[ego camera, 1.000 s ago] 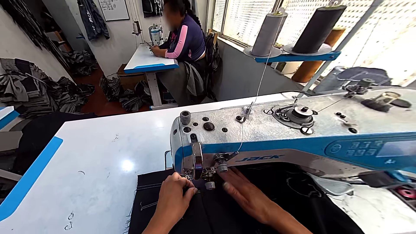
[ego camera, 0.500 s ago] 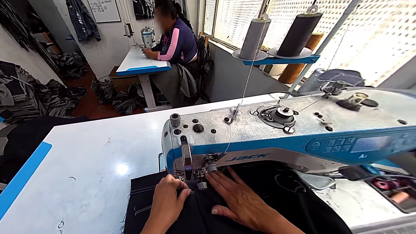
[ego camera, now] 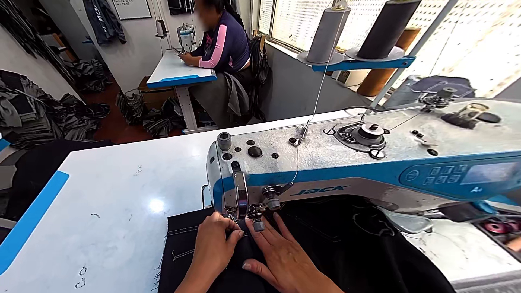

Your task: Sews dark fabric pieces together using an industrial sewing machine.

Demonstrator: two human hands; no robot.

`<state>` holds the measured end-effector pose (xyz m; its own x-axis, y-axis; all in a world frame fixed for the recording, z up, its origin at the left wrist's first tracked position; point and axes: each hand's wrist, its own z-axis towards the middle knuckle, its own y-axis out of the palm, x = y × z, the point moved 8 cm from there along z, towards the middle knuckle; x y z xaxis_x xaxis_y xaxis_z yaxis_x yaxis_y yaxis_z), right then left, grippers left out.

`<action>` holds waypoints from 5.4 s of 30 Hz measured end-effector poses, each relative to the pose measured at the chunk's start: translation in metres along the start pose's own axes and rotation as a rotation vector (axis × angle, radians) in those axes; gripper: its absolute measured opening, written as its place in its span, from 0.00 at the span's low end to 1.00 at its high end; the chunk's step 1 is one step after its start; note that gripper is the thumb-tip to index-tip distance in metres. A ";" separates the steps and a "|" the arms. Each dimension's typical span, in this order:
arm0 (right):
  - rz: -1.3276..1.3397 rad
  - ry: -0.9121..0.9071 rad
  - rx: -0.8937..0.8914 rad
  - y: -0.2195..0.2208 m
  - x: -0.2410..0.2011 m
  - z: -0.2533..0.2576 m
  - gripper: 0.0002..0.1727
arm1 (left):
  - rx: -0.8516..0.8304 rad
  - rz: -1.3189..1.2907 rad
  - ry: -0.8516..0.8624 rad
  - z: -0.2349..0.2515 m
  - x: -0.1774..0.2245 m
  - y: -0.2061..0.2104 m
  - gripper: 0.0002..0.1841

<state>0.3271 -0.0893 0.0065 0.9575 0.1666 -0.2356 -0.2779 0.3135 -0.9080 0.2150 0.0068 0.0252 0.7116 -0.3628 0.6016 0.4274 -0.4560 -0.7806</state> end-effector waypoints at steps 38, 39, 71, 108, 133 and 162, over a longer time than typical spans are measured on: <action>-0.139 -0.050 0.107 -0.014 -0.028 -0.010 0.36 | 0.002 0.303 -0.140 -0.043 -0.091 -0.063 0.26; -0.133 -0.043 0.112 -0.014 -0.029 -0.010 0.36 | 0.094 0.319 -0.123 -0.047 -0.088 -0.065 0.24; 0.048 -0.107 0.266 -0.026 0.013 0.014 0.14 | 0.202 0.466 0.338 -0.078 0.011 0.045 0.52; 0.116 -0.056 0.005 -0.016 0.001 -0.018 0.25 | 0.236 0.497 0.315 -0.080 0.013 0.049 0.54; 0.131 -0.086 0.110 -0.015 0.001 -0.020 0.23 | 0.234 0.528 0.313 -0.083 0.013 0.049 0.53; 0.136 -0.148 0.124 0.001 0.005 0.030 0.19 | 0.202 0.518 0.222 -0.059 -0.016 0.022 0.54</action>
<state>0.3294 -0.0600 0.0142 0.8913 0.3478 -0.2910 -0.4197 0.3897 -0.8197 0.1807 -0.0453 0.0086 0.7318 -0.6674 0.1379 0.1689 -0.0183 -0.9855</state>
